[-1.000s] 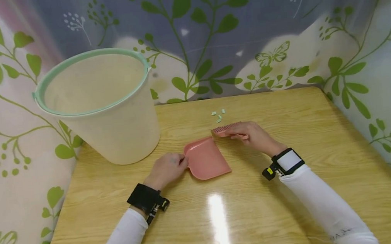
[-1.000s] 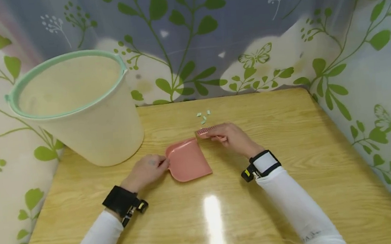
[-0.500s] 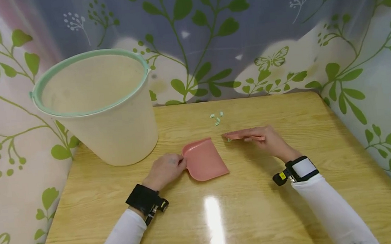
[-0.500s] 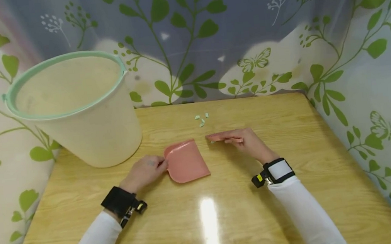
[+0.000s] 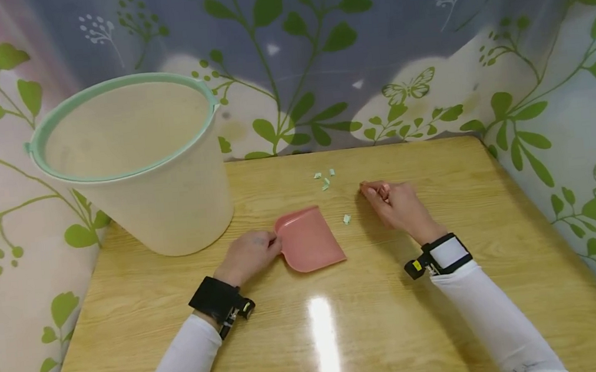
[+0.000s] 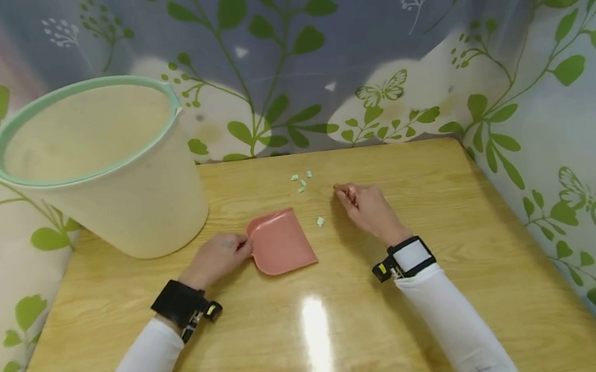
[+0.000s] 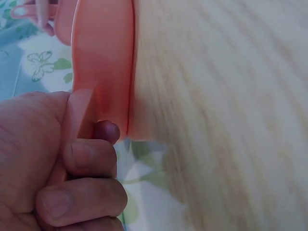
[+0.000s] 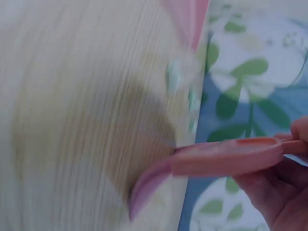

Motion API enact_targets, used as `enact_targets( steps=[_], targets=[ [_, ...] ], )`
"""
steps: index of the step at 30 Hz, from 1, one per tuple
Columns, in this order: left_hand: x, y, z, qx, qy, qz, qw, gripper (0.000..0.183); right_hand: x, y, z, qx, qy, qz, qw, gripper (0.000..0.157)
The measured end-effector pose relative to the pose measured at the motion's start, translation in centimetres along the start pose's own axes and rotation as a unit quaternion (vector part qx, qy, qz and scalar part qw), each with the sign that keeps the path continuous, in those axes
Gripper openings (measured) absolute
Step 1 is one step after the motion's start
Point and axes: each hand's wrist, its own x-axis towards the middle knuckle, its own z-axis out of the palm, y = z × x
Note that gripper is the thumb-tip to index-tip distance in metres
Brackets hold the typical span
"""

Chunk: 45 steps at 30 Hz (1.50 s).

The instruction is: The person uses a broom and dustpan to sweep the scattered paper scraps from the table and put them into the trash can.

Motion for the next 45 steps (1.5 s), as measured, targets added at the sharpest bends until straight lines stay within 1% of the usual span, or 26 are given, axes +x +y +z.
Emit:
enact_targets(
  steps=[5, 7, 10, 12, 13, 15, 17, 18, 19, 21, 24, 26, 28, 30, 32, 35, 38, 40, 42, 43, 45],
  targets=[
    [0.1, 0.3, 0.0, 0.000, -0.003, -0.009, 1.0000, 0.041, 0.0, -3.5, 1.3, 0.068, 0.001, 0.052, 0.996, 0.029],
    [0.0, 0.3, -0.1, 0.001, -0.003, -0.009, 1.0000, 0.041, 0.0, -4.8, 1.8, 0.085, 0.002, 0.055, 0.995, 0.033],
    [-0.1, 0.4, -0.1, -0.001, -0.003, -0.012, 0.9999, 0.041, -0.2, -6.5, 2.2, 0.101, 0.005, 0.052, 0.994, 0.044],
    [-0.2, 0.4, -0.1, 0.002, -0.005, -0.016, 0.9999, 0.041, -0.4, -7.5, 2.3, 0.122, 0.014, 0.053, 0.991, 0.047],
    [-0.3, 0.4, 0.0, 0.003, -0.006, -0.018, 0.9998, 0.041, -0.4, -7.9, 2.2, 0.134, 0.020, 0.055, 0.989, 0.047],
    [-0.4, 0.5, 0.1, 0.008, -0.008, -0.019, 0.9998, 0.042, -0.5, -8.3, 1.7, 0.165, 0.030, 0.061, 0.984, 0.040],
    [-0.4, 0.6, 0.3, 0.010, -0.011, -0.019, 0.9997, 0.042, -0.4, -7.9, 1.1, 0.185, 0.037, 0.060, 0.980, 0.027],
    [-0.4, 0.6, 0.4, 0.010, -0.011, -0.018, 0.9997, 0.043, -0.1, -7.5, 0.7, 0.182, 0.041, 0.051, 0.981, 0.023],
    [-0.4, 0.6, 0.5, 0.008, -0.011, -0.014, 0.9998, 0.043, 0.2, -6.8, 0.5, 0.165, 0.042, 0.036, 0.985, 0.023],
    [-0.2, 0.8, 0.6, 0.006, -0.010, -0.007, 0.9999, 0.042, 1.0, -5.1, 0.1, 0.121, 0.047, 0.003, 0.992, 0.029],
    [0.0, 1.0, 0.7, -0.001, -0.005, -0.007, 1.0000, 0.043, 2.5, -2.7, -0.1, 0.059, 0.050, -0.039, 0.996, 0.030],
    [0.1, 1.1, 0.6, -0.005, -0.004, -0.013, 0.9999, 0.043, 3.3, -1.7, 0.1, 0.043, 0.030, -0.050, 0.997, 0.029],
    [0.2, 1.1, 0.6, -0.011, -0.005, -0.023, 0.9997, 0.044, 3.9, -1.0, 0.5, 0.048, -0.007, -0.054, 0.997, 0.025],
    [0.1, 1.0, 0.6, -0.013, -0.004, -0.026, 0.9996, 0.044, 4.1, -0.8, 1.1, 0.052, -0.043, -0.055, 0.996, 0.024],
    [-0.1, 0.9, 0.5, -0.012, -0.002, -0.027, 0.9996, 0.044, 4.2, -0.9, 1.5, 0.064, -0.070, -0.055, 0.994, 0.024],
    [-0.3, 0.7, 0.3, -0.005, 0.002, -0.028, 0.9996, 0.044, 4.0, -1.4, 1.0, 0.082, -0.105, -0.048, 0.990, 0.023],
    [-0.3, 0.5, 0.1, 0.005, 0.000, -0.032, 0.9995, 0.044, 3.8, -1.8, -0.4, 0.090, -0.114, -0.047, 0.988, 0.023],
    [-0.3, 0.4, 0.0, 0.006, 0.000, -0.036, 0.9993, 0.044, 3.7, -2.0, -0.9, 0.089, -0.105, -0.053, 0.989, 0.023],
    [-0.4, 0.2, -0.1, 0.006, 0.001, -0.037, 0.9993, 0.043, 3.8, -2.0, -0.9, 0.075, -0.094, -0.067, 0.990, 0.022],
    [-0.5, 0.1, -0.2, 0.005, 0.002, -0.035, 0.9994, 0.043, 3.8, -2.1, -0.8, 0.068, -0.097, -0.073, 0.990, 0.022],
    [-0.8, -0.2, -0.3, 0.002, 0.002, -0.034, 0.9994, 0.042, 3.8, -2.2, -0.4, 0.060, -0.120, -0.078, 0.988, 0.020]
  ],
)
